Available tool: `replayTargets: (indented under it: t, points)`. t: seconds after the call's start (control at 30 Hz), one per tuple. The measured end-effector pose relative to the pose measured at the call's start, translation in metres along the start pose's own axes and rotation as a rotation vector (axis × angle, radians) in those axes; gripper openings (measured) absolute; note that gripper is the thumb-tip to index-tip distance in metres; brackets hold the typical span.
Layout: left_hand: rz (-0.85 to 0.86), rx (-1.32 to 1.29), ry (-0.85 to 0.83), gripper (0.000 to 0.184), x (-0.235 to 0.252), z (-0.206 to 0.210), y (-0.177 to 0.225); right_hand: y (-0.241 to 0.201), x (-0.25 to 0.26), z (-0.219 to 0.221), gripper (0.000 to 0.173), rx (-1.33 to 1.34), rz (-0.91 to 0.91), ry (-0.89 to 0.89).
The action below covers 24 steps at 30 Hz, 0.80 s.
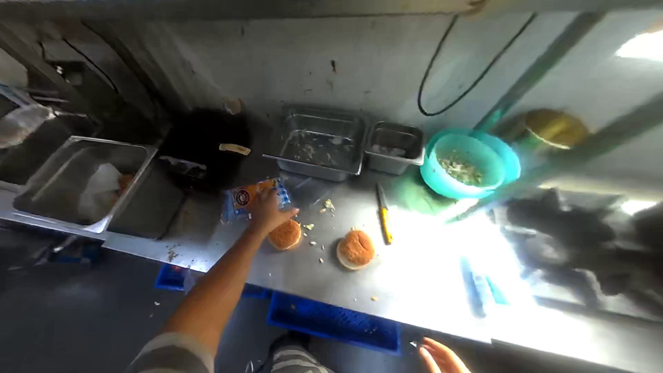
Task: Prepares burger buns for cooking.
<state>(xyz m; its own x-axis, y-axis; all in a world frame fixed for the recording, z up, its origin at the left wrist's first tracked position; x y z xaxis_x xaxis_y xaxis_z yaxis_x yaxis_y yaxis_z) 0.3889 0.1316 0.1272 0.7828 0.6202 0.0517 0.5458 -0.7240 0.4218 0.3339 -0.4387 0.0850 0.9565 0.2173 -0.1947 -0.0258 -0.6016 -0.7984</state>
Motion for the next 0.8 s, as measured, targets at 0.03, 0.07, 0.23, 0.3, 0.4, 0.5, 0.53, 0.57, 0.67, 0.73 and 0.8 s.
replayTargets:
  t: [0.03, 0.07, 0.23, 0.3, 0.4, 0.5, 0.53, 0.57, 0.67, 0.73, 0.8]
  points:
    - [-0.029, 0.037, -0.022, 0.104, 0.013, 0.007, 0.004, -0.029, 0.017, 0.005, 0.042, -0.019, -0.038, 0.018]
    - [-0.054, 0.080, -0.042, 0.109, 0.025, 0.012, 0.009, -0.058, 0.031, 0.012, 0.042, -0.049, -0.087, 0.029]
    - [0.007, 0.213, -0.004, 0.062, 0.065, 0.016, 0.001, -0.178, 0.065, 0.061, 0.039, -0.065, -0.317, 0.007]
    - [0.110, 0.224, 0.028, 0.046, 0.067, 0.005, -0.012, -0.213, 0.066, 0.082, 0.033, -0.036, -0.395, -0.054]
    - [0.250, 0.035, 0.238, 0.043, 0.042, -0.065, -0.021, -0.272, 0.070, 0.098, 0.028, 0.067, -0.471, -0.102]
    - [0.284, -0.417, 0.463, 0.035, -0.005, -0.151, -0.040, -0.332, 0.083, 0.111, 0.045, 0.144, -0.587, -0.092]
    - [0.282, -0.574, 0.484, 0.033, -0.026, -0.177, -0.037, -0.349, 0.087, 0.119, 0.059, 0.184, -0.605, -0.101]
    - [0.307, -0.700, 0.461, 0.033, -0.048, -0.197, -0.024, -0.366, 0.091, 0.127, 0.074, 0.237, -0.612, -0.128]
    - [0.501, -1.012, 0.234, 0.029, -0.106, -0.218, 0.035, -0.415, 0.086, 0.133, 0.079, 0.466, -0.624, -0.291]
    - [0.466, -1.200, 0.169, 0.029, -0.128, -0.209, 0.053, -0.436, 0.074, 0.119, 0.033, 0.609, -0.695, -0.274]
    - [0.352, -1.378, 0.155, 0.031, -0.147, -0.190, 0.059, -0.433, 0.065, 0.109, 0.017, 0.655, -0.740, -0.258]
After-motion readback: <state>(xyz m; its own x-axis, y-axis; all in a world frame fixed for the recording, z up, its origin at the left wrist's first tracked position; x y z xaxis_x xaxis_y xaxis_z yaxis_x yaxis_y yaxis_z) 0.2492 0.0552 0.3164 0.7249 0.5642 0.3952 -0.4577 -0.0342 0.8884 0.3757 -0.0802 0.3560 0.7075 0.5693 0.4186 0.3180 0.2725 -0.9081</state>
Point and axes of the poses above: each hand's wrist, its own x-axis towards the middle knuckle, its own z-axis out of the palm, y = z × x, the point moved 9 cm from there along x, towards the middle knuckle, and after that the axes turned 8 degrees about y, right-handed, at the moved point
